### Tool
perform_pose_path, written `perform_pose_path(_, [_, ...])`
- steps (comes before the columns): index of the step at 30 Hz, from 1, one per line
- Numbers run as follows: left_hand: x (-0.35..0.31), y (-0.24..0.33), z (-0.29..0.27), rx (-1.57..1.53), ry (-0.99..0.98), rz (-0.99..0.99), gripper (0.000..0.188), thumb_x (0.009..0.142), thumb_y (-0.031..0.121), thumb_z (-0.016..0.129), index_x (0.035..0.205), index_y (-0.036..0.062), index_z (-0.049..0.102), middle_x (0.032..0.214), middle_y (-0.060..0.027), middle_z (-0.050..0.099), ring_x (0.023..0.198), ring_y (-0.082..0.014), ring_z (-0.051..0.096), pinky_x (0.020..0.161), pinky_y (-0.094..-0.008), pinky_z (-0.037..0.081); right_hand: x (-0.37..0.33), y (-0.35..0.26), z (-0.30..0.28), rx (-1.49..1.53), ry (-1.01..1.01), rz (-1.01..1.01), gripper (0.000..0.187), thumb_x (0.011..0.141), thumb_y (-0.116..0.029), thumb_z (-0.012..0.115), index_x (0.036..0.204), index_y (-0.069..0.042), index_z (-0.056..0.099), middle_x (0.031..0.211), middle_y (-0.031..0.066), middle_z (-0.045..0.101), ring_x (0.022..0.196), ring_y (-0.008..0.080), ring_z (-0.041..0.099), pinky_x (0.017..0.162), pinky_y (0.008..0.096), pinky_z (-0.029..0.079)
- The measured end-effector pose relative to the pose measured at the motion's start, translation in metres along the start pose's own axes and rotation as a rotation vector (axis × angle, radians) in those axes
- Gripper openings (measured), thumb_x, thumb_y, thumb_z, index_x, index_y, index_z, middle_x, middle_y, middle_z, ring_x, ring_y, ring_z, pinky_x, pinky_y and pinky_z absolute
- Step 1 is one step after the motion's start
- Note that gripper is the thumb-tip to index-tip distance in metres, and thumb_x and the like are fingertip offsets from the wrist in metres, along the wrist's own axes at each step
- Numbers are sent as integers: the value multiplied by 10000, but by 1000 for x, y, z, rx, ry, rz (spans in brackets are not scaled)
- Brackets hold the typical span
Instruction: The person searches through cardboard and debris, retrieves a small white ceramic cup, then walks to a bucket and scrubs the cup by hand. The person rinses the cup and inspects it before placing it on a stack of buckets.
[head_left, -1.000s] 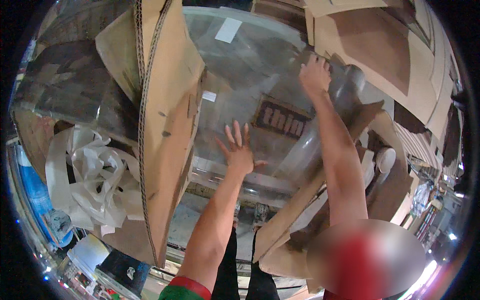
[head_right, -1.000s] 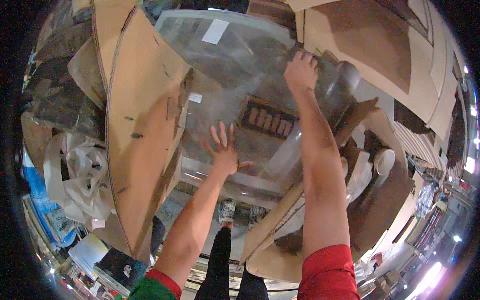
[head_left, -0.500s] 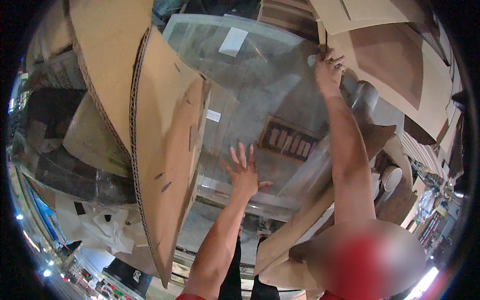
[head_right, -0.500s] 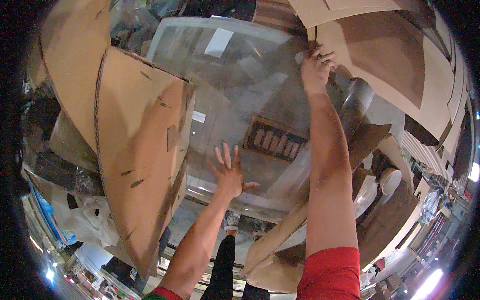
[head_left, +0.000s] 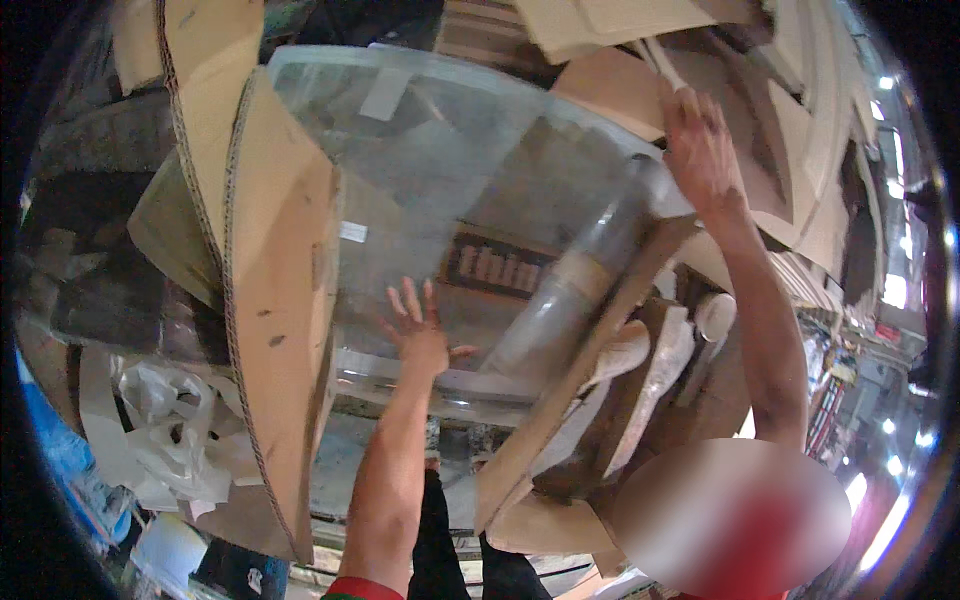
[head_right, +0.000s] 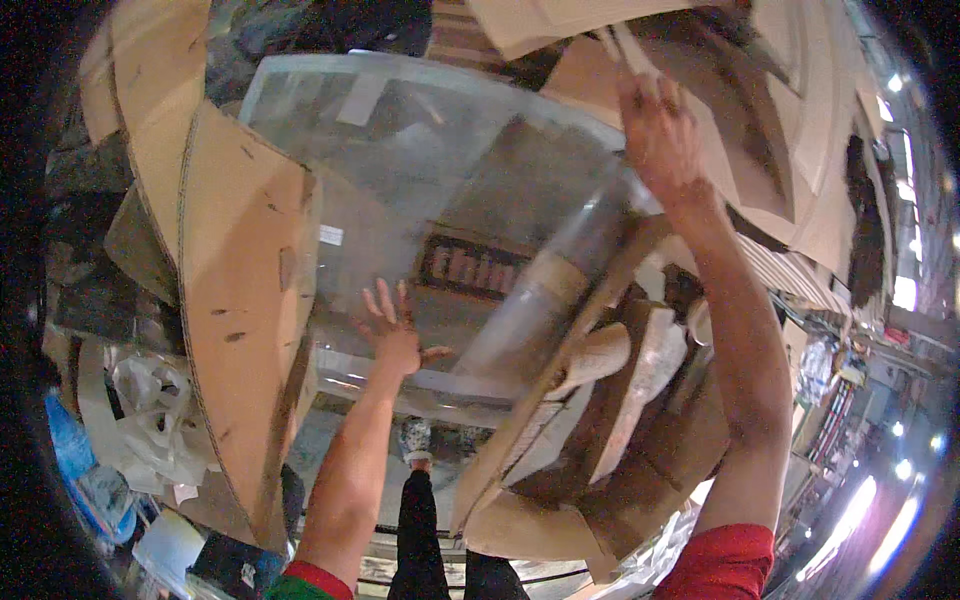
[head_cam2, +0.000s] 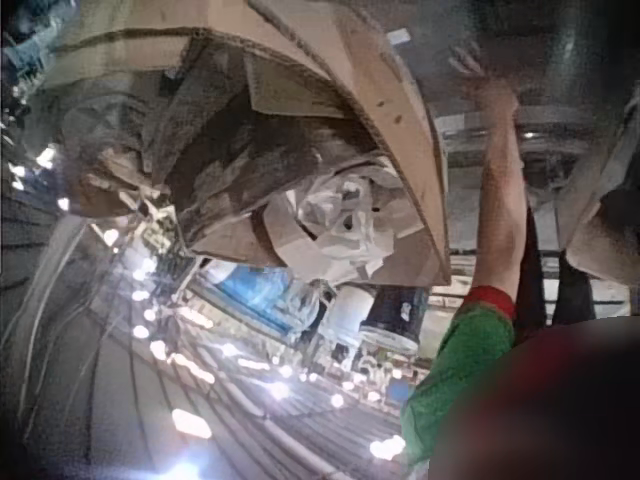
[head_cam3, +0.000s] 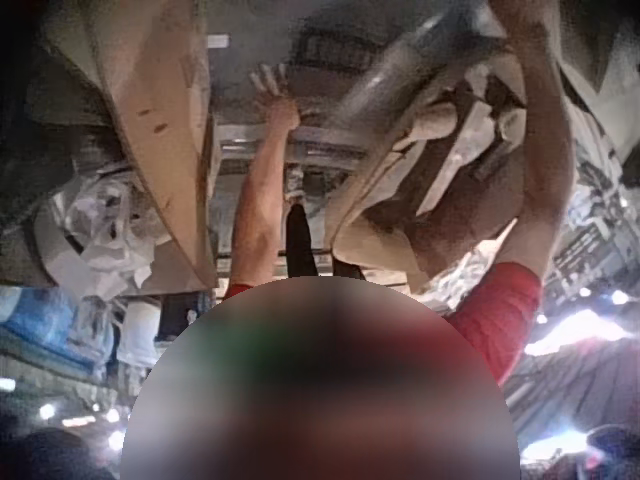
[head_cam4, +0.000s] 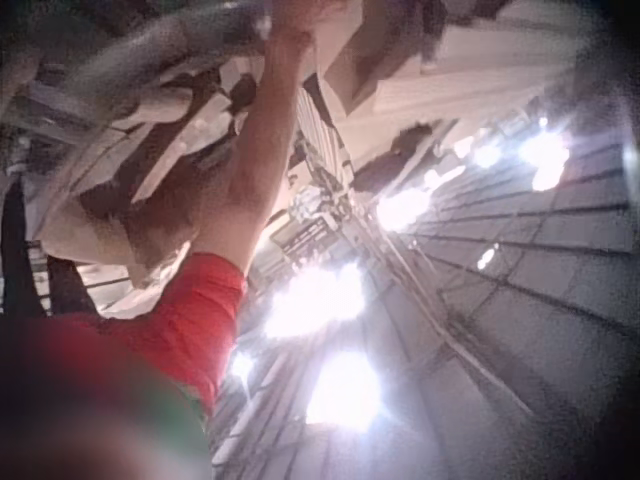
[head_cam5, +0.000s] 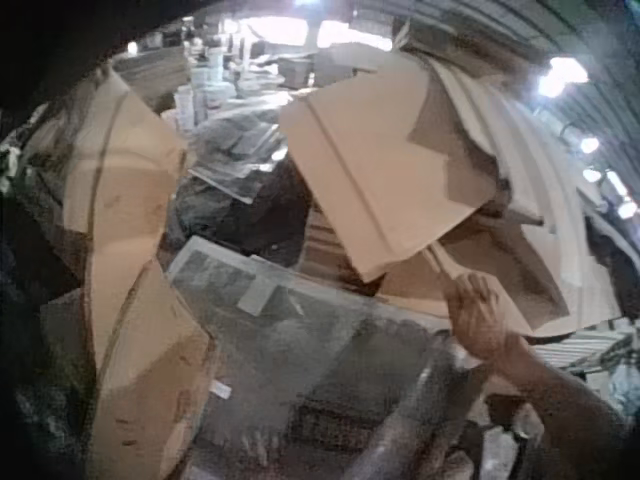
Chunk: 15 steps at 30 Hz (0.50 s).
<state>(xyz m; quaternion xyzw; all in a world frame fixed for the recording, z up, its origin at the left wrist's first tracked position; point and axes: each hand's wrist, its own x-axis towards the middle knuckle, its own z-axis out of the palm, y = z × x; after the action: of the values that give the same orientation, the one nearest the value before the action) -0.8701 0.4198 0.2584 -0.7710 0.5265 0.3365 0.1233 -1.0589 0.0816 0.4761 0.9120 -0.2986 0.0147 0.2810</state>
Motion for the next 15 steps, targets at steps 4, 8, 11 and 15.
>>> perform_pose_path(4, [0, -2, 6, -18, -4, 1, 1442, 571, 814, 655, 1519, 88, -153, 1553, -224, -248, 1423, -472, -193, 1034, -767, 25, -85, -11, -104, 174, -129, -28, 749, 654, 27, 599, 1385, -3, 441, 982, 162, 522, 979, 340, 539, 897, 455, 450])
perform_pose_path(8, [-17, 1, -25, -69, -77, 13, 1327, 673, 773, 634, 1522, 94, -127, 1566, -207, -208, 1429, -448, -158, 1041, -752, 53, -186, -27, -221, 117, -145, -157, 558, 762, -65, 556, 1315, 1, 526, 978, 137, 543, 877, 277, 565, 759, 393, 493])
perform_pose_path(11, [-60, 22, -72, -552, -112, 159, 1136, 799, 741, 543, 1536, 72, -4, 1582, -221, -21, 1416, -470, 116, 1066, -694, 198, -253, -27, -301, 297, -297, -100, 554, 762, -135, 564, 1305, -30, 550, 938, 120, 534, 879, 251, 580, 701, 365, 494])
perform_pose_path(15, [-223, 87, -93, -1960, -446, 325, 786, 944, 612, 441, 1494, 86, 242, 1442, -161, 425, 1184, -351, 554, 998, -506, 461, -329, -54, -395, 468, -241, -59, 574, 727, -167, 582, 1294, -75, 574, 937, 90, 555, 868, 234, 590, 722, 343, 488])
